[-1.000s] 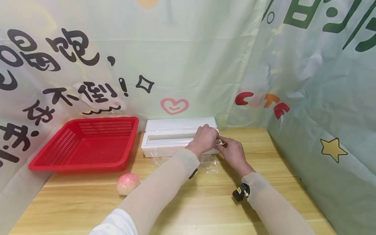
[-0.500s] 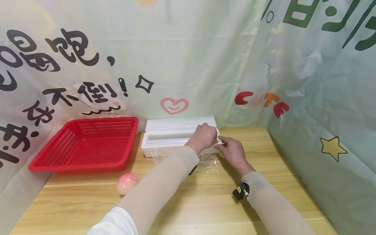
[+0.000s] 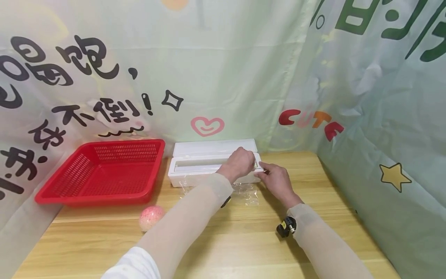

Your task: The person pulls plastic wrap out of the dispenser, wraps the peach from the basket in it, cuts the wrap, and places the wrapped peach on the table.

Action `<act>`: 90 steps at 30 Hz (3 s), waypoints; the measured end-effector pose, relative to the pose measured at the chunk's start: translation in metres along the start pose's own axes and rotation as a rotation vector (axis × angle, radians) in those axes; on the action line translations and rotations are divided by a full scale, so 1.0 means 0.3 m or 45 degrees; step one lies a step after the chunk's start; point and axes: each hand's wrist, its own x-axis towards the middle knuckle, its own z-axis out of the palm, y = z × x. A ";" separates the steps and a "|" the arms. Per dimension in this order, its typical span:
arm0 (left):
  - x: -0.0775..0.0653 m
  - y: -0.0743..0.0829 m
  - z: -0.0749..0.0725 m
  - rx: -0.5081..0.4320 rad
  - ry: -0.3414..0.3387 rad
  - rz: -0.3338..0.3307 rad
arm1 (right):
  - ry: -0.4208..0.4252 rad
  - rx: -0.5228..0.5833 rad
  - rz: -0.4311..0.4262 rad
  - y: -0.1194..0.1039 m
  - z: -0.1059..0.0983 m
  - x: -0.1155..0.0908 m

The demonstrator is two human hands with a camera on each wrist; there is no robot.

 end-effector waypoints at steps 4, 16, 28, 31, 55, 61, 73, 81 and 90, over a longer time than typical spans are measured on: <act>-0.011 -0.018 -0.003 0.014 0.001 0.011 | -0.005 0.020 0.007 -0.003 0.000 -0.001; -0.044 -0.079 -0.022 -0.076 -0.087 0.000 | -0.024 0.016 0.039 -0.004 -0.002 -0.003; -0.054 -0.088 -0.008 -0.103 -0.049 0.053 | -0.043 0.026 0.052 -0.005 -0.008 -0.001; -0.057 -0.092 -0.013 -0.100 -0.060 0.094 | -0.043 0.016 0.058 -0.005 -0.011 -0.003; -0.125 -0.242 -0.039 -0.312 -0.186 0.052 | -0.072 0.004 0.067 -0.019 -0.013 0.000; -0.121 -0.244 -0.033 -0.340 -0.169 0.063 | -0.064 0.006 0.056 -0.015 -0.020 -0.002; -0.154 -0.297 -0.043 -0.318 -0.237 0.056 | -0.070 0.026 0.066 -0.003 -0.011 -0.002; -0.161 -0.315 -0.037 -0.335 -0.242 0.040 | -0.080 0.023 0.058 -0.005 -0.008 0.002; -0.171 -0.318 -0.027 -0.352 -0.220 0.044 | -0.079 0.017 0.061 -0.008 -0.007 0.000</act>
